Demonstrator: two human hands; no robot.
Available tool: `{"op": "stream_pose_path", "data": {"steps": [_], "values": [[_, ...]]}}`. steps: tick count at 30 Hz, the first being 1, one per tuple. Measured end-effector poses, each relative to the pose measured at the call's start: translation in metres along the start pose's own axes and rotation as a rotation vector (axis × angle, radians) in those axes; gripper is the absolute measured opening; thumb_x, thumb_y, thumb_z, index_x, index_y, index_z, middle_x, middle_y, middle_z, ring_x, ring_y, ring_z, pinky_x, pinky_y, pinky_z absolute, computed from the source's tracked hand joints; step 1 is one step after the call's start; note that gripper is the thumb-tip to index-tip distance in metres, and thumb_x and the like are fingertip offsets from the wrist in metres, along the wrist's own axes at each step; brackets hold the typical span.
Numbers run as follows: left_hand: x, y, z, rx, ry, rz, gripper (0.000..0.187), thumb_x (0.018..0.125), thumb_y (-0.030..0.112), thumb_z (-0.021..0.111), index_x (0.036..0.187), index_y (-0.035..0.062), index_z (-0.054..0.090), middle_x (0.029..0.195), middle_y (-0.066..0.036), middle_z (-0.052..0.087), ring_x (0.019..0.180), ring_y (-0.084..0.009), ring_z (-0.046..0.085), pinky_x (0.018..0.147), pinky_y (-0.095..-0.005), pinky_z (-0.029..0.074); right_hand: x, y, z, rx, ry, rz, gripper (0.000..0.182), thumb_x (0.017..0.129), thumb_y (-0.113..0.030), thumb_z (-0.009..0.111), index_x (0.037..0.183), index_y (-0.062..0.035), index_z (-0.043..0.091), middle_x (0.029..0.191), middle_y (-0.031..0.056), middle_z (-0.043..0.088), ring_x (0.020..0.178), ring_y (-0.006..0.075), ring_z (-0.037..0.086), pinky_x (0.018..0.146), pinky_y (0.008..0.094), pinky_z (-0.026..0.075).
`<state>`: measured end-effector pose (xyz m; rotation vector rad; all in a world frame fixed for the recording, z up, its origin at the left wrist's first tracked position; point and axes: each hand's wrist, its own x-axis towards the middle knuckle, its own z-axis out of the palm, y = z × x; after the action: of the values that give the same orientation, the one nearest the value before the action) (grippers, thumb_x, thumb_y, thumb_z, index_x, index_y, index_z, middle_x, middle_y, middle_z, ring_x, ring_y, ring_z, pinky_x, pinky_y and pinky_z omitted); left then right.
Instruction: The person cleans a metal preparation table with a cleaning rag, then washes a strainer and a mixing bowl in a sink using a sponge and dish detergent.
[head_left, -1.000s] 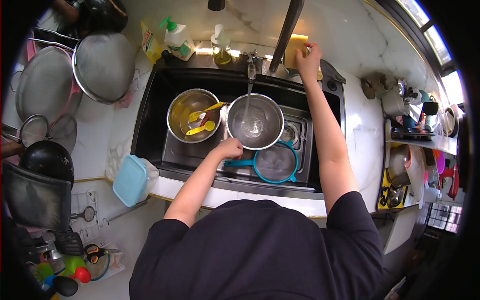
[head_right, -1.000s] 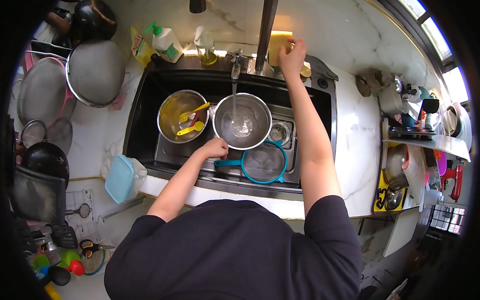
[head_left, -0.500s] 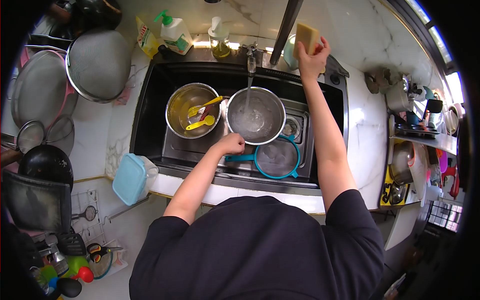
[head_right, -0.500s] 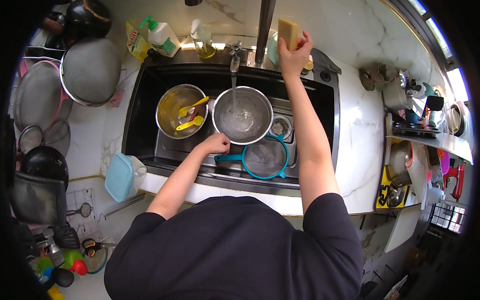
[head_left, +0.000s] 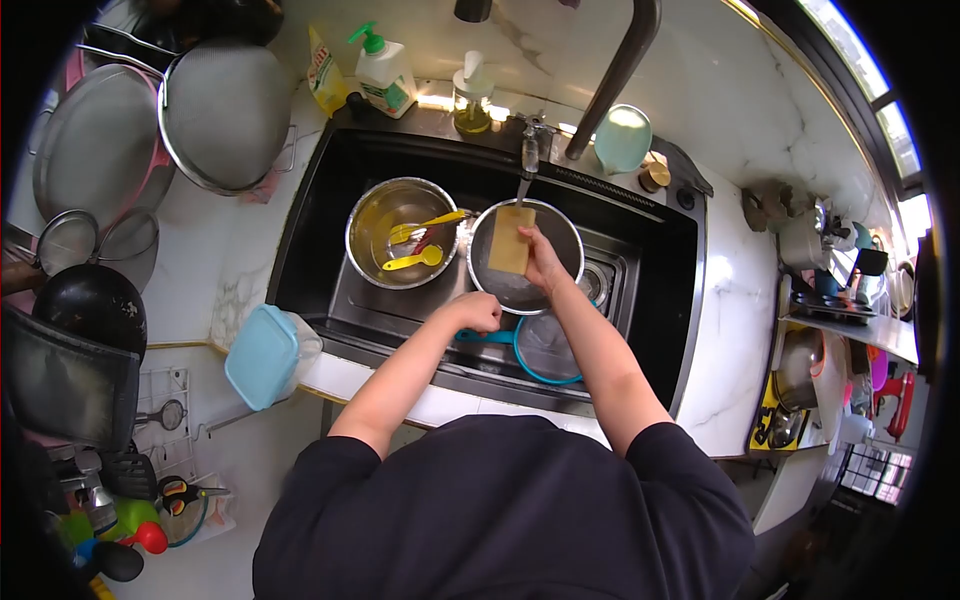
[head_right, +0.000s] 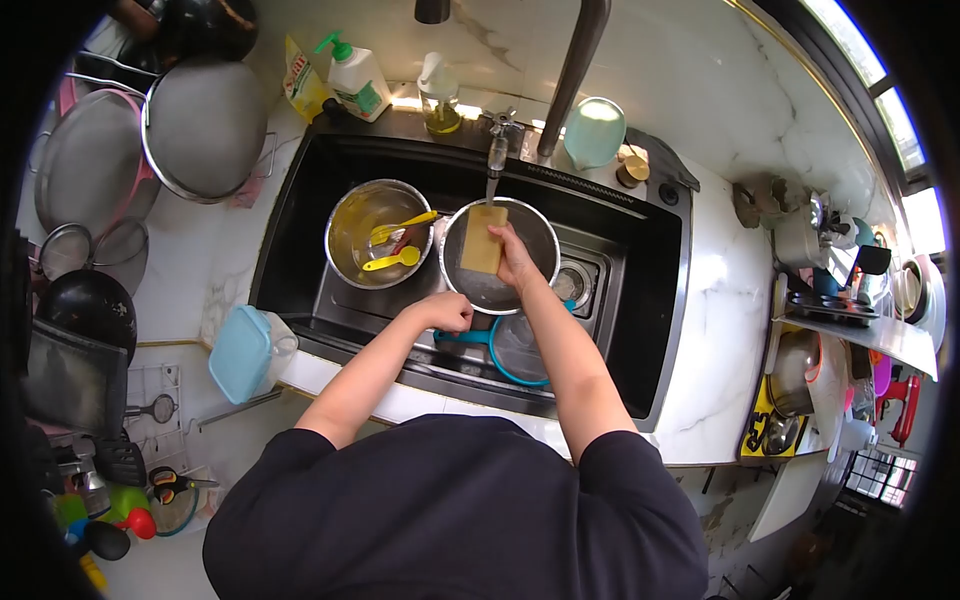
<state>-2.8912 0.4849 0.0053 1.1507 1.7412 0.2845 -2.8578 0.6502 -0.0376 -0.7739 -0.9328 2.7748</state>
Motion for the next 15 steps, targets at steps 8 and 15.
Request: {"op": "stream_pose_path", "data": {"steps": [8,15], "values": [[-0.004,0.005,-0.004,0.054,0.02,-0.006,0.013,0.062,0.014,0.05,0.064,0.0082,0.061,0.06,-0.005,0.061,0.054,-0.017,0.058,0.053,-0.0295,0.046,0.03,-0.01,0.007,-0.053,-0.216,0.143,0.037,0.084,-0.027,0.05,0.114,-0.0056,0.045,0.099,0.0107,0.057,0.091,0.0243,0.057,0.077,0.0394,0.047],[0.003,-0.002,0.0,-0.009,-0.018,0.008,0.013,0.062,0.013,0.05,0.065,0.0066,0.061,0.06,-0.006,0.061,0.055,-0.0167,0.058,0.052,-0.0295,0.046,0.048,-0.01,0.014,-0.37,0.114,0.05,0.025,0.08,-0.025,0.058,0.094,-0.006,0.049,0.067,0.0041,0.05,0.053,0.0161,0.052,0.05,0.0302,0.047]]}}
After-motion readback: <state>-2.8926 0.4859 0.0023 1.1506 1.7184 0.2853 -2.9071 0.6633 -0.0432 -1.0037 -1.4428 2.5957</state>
